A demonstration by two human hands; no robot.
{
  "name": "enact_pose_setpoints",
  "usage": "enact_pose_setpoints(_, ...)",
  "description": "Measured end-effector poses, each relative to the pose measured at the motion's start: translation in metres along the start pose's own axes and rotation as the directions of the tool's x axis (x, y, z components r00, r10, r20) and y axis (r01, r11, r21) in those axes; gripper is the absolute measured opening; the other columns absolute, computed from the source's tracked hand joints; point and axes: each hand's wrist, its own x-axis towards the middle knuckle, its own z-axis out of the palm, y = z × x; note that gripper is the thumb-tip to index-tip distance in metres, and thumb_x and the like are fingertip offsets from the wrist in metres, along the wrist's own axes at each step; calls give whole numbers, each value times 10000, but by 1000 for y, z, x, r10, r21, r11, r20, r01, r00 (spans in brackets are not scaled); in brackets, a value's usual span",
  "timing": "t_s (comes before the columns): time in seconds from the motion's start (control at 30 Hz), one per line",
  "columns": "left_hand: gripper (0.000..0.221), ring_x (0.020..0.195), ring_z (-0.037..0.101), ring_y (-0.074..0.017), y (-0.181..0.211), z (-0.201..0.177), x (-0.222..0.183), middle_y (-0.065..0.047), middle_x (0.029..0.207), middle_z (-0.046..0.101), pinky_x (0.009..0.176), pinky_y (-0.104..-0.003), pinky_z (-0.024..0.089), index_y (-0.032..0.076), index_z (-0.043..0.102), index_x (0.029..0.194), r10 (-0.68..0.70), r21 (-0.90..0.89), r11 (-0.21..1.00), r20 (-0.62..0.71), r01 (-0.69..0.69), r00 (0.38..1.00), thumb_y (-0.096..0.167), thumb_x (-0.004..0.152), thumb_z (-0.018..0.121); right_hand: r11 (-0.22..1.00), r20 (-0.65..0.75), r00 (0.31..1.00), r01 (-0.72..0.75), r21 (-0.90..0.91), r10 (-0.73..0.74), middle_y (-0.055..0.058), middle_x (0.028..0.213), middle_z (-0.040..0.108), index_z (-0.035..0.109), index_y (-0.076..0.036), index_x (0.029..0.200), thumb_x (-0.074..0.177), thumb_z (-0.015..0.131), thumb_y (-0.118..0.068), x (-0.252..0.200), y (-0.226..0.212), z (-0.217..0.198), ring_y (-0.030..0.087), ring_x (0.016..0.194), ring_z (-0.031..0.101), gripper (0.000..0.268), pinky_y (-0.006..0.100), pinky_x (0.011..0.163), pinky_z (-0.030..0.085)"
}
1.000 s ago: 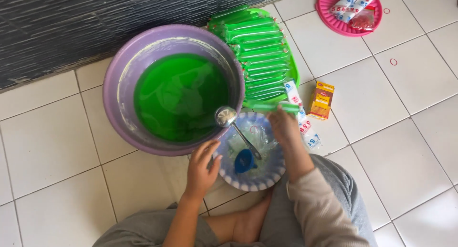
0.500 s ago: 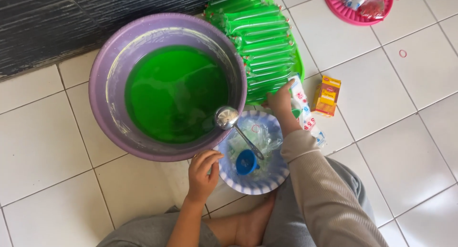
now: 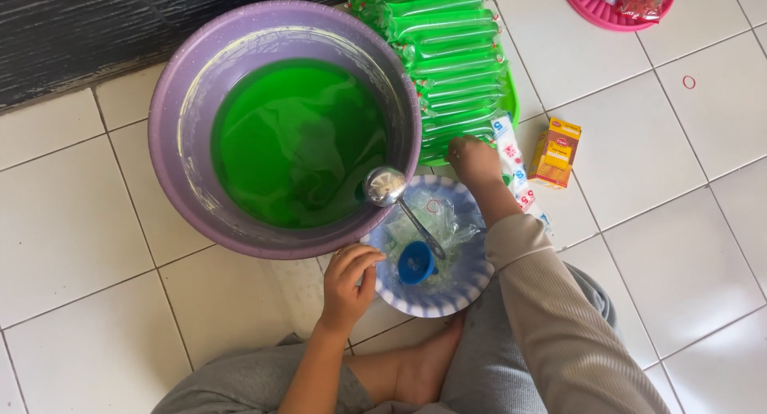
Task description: Filling small plastic tubes with green liquid using a ladle and funnel, then placing them on a green tray.
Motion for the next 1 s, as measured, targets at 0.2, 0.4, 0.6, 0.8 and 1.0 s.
enact_pose_setpoints(0.2, 284, 864, 721, -206, 2, 1, 1, -10, 979, 730, 777, -364, 564, 134, 773, 1037, 6, 13, 1000, 12, -6, 1000, -53, 939, 583, 989, -79, 996, -33, 147, 45, 51, 867, 716, 746, -249, 983, 955, 652, -396, -36, -24, -52, 341, 797, 742, 177, 473, 698, 614)
enact_pose_setpoints(0.4, 306, 844, 721, -229, 7, -4, -3, -26, 963, 744, 768, -381, 559, 136, 771, 1022, -6, 9, 1000, 66, 5, 998, -70, 899, 581, 944, 189, 978, -137, 300, 82, 113, 971, 799, 807, -199, 1074, 911, 665, -344, -140, -41, -105, 402, 949, 737, 260, 560, 837, 591)
enact_pose_setpoints(0.6, 313, 839, 718, -238, 20, -6, -14, -39, 963, 746, 764, -391, 557, 137, 778, 1042, -21, -5, 1000, 166, 22, 986, -59, 926, 564, 977, 284, 959, -78, 197, 19, 143, 1327, 663, 645, -250, 1397, 882, 737, -181, -138, -89, -71, 387, 1059, 725, 528, 525, 866, 622)
enact_pose_setpoints(0.8, 287, 855, 726, -284, 57, -41, -18, -72, 951, 756, 799, -438, 562, 128, 789, 1034, -170, 0, 985, 176, 172, 970, -44, 934, 582, 994, 160, 985, -75, 80, 62, 30, 954, 760, 787, -298, 1037, 929, 663, -263, -129, -73, -10, 285, 898, 773, 168, 438, 778, 627)
enact_pose_setpoints(1.0, 248, 925, 719, -308, 64, -58, -30, -94, 976, 747, 876, -452, 554, 112, 781, 1053, -391, 53, 920, 175, 388, 904, -27, 966, 595, 718, 16, 961, -218, 661, 277, 87, 957, 760, 766, -169, 997, 904, 705, -211, -145, -40, -45, 233, 518, 696, 119, 398, 640, 584)
